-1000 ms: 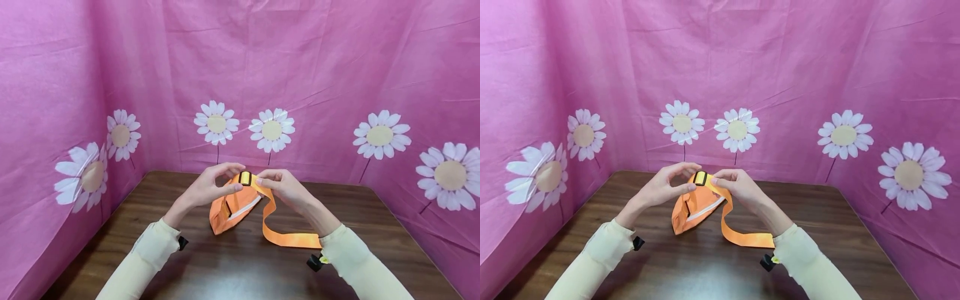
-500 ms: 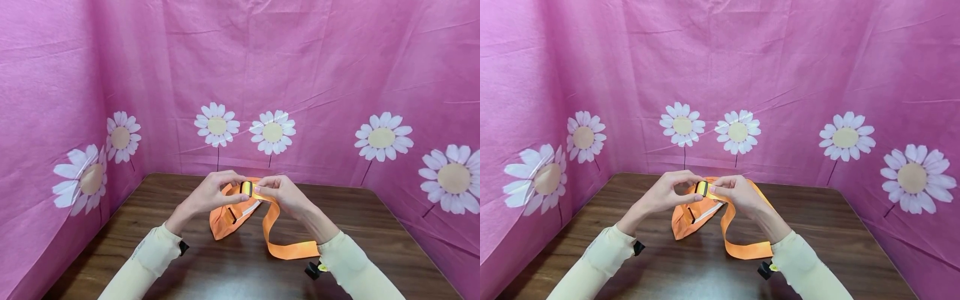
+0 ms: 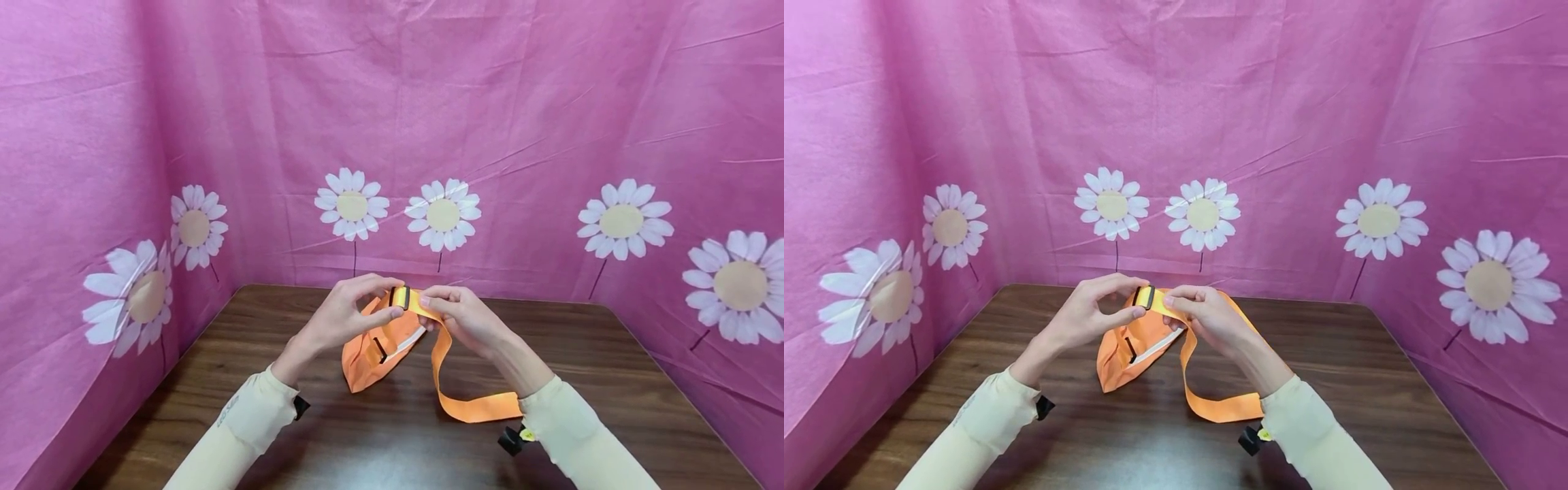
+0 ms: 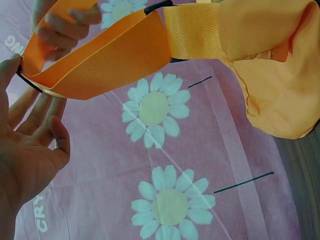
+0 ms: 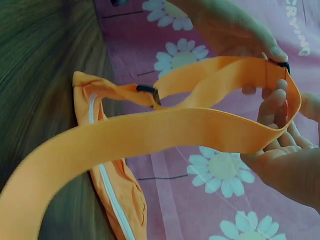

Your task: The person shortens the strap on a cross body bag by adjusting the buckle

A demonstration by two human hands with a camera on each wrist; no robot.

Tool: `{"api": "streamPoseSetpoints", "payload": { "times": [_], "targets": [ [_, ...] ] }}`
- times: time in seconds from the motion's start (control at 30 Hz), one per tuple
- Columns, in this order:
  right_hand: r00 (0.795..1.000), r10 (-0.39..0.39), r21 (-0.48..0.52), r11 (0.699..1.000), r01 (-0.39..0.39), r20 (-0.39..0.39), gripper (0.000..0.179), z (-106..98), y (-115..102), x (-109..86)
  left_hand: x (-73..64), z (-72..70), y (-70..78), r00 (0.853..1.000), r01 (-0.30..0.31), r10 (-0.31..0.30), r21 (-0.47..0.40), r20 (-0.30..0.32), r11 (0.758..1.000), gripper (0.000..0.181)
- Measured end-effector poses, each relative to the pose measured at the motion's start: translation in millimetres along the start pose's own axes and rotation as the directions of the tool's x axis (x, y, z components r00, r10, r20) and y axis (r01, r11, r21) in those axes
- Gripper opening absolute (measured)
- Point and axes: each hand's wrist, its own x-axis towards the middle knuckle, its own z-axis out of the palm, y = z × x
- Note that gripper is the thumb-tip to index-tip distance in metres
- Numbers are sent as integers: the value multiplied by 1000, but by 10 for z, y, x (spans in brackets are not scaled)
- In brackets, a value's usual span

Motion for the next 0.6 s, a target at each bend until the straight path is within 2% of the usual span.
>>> {"api": "streamPoseSetpoints", "payload": {
  "times": [0.13, 0.33, 0.6],
  "targets": [
    [1000, 29, -2, 1000, -29, -9, 21, -37, 13, -37, -9, -2, -11, 1000, 9, -10, -2, -5, 1000, 42],
    [999, 36, -56, 998, -37, -25, 15, -37, 68, -48, -24, 37, -43, 999, 17, -17, -20, 28, 1000, 40],
    [998, 42, -57, 997, -46, -55, 16, 13, 47, -63, -14, 42, -25, 998, 12, -10, -26, 64, 1000, 41]
  ]
}}
